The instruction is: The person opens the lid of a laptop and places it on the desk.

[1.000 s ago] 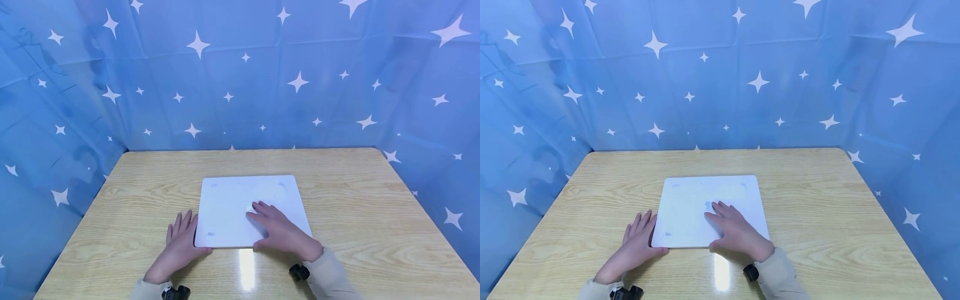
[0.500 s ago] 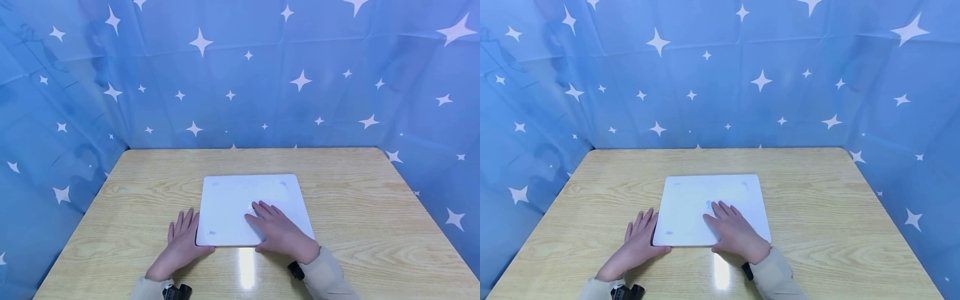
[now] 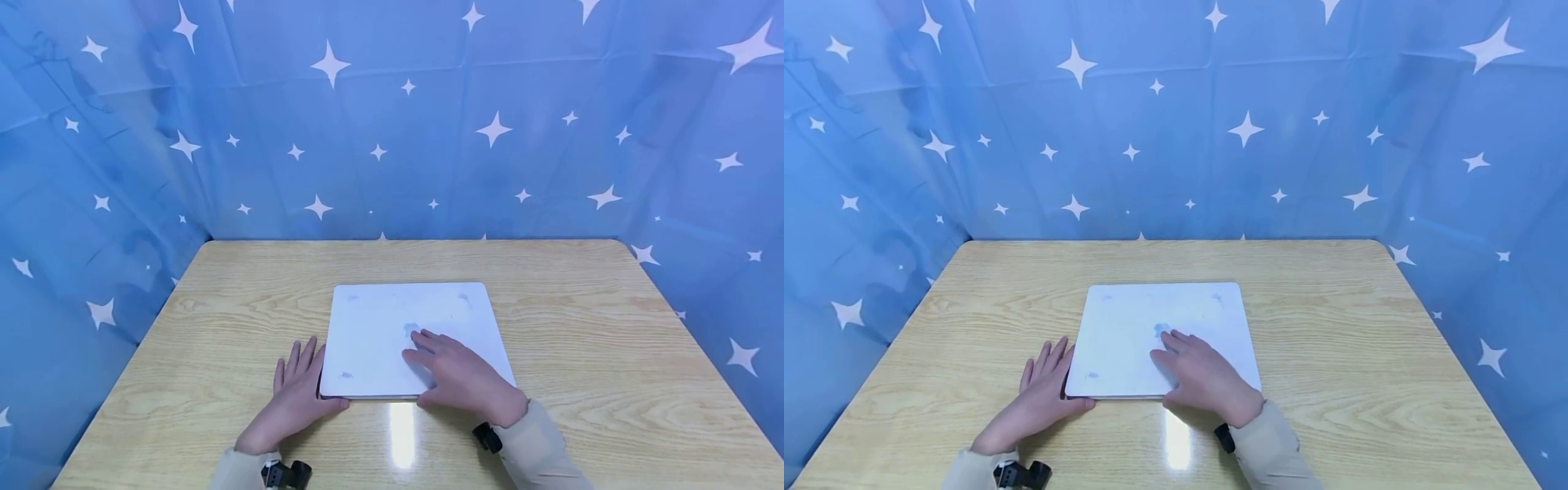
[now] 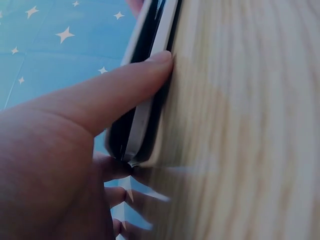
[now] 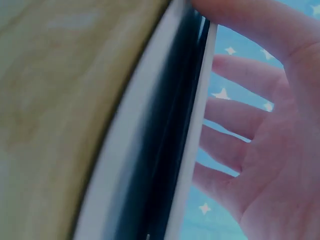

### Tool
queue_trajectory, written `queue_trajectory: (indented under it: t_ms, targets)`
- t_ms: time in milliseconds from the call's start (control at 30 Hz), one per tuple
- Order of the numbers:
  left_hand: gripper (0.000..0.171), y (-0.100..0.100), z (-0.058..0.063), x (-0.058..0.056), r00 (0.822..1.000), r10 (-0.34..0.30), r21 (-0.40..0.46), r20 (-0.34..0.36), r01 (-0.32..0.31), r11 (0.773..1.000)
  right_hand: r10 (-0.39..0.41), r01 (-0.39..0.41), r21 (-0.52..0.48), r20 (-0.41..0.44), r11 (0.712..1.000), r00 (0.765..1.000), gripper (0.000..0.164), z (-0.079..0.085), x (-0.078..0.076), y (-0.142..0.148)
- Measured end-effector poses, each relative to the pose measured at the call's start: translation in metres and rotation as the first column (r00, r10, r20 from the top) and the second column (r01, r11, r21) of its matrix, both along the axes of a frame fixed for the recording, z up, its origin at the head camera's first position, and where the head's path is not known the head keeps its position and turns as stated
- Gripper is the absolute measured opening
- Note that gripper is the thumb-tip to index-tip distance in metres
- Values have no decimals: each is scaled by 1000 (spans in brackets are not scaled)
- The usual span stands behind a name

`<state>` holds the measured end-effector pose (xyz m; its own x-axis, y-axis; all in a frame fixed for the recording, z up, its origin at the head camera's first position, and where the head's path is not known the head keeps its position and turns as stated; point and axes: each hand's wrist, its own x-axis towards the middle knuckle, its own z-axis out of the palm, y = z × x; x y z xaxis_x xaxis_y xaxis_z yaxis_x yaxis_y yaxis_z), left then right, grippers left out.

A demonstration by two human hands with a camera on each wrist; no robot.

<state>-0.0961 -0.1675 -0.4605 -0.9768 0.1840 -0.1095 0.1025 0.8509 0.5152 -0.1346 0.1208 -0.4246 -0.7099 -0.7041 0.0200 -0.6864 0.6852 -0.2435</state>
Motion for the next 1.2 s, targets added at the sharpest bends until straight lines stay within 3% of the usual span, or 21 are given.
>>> queue_trajectory:
  t_ms: [233, 533, 800, 1200]
  targets:
    - [105, -1, -2, 0, 1000, -8, 16, 17, 8, 1000, 1, -1, -18, -3, 1000, 1000, 61, 5, 2, 1]
    - [107, -2, -3, 1, 1000, -23, 11, 5, 23, 1000, 56, -59, -35, -88, 998, 995, 54, 6, 2, 3]
    - [106, -1, -2, 1, 1000, -11, 4, -5, 11, 1000, 111, -121, -42, -193, 992, 975, 50, 6, 0, 6]
    - [102, -2, -2, 2, 1000, -20, 12, -4, 21, 1000, 119, -136, -71, -205, 988, 972, 44, 10, 1, 6]
